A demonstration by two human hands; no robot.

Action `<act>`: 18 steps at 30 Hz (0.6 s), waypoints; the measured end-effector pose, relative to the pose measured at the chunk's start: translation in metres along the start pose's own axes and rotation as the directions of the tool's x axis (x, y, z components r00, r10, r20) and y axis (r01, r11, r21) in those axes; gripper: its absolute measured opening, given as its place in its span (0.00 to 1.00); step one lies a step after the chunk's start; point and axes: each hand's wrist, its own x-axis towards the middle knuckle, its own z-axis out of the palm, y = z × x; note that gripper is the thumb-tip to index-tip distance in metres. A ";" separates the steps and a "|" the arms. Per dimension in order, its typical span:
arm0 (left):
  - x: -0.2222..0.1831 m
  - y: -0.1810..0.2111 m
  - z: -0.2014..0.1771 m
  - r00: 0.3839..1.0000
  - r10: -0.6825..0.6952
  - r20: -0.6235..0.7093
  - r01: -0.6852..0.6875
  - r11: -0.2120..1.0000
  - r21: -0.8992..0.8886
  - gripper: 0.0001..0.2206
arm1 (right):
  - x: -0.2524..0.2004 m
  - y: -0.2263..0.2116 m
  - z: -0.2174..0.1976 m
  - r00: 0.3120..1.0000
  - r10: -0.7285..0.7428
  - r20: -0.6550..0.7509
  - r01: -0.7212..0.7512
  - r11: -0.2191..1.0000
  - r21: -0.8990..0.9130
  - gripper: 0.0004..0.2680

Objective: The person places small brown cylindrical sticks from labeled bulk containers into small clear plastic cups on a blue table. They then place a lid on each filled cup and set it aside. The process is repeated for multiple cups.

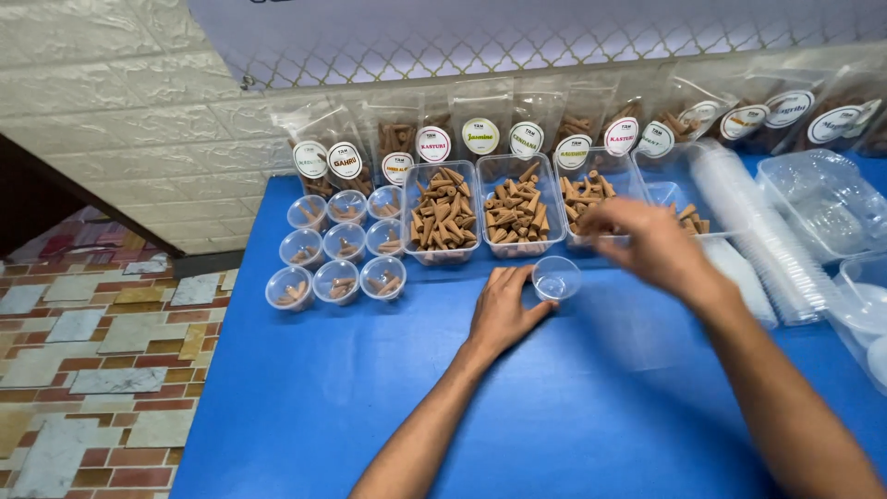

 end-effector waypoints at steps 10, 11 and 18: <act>0.002 -0.001 0.003 1.000 -0.017 0.008 0.017 1.000 -0.002 0.26 | -0.017 0.000 0.064 0.959 0.035 0.281 0.017 0.983 -0.181 0.07; 0.003 -0.002 0.003 1.000 -0.006 -0.002 0.006 1.000 -0.004 0.26 | -0.016 -0.004 0.065 0.958 0.021 0.284 0.064 0.956 -0.286 0.07; 0.001 -0.006 0.007 0.999 0.014 -0.033 -0.014 1.000 -0.012 0.26 | -0.019 0.001 0.079 0.973 -0.031 0.228 0.129 0.893 -0.430 0.11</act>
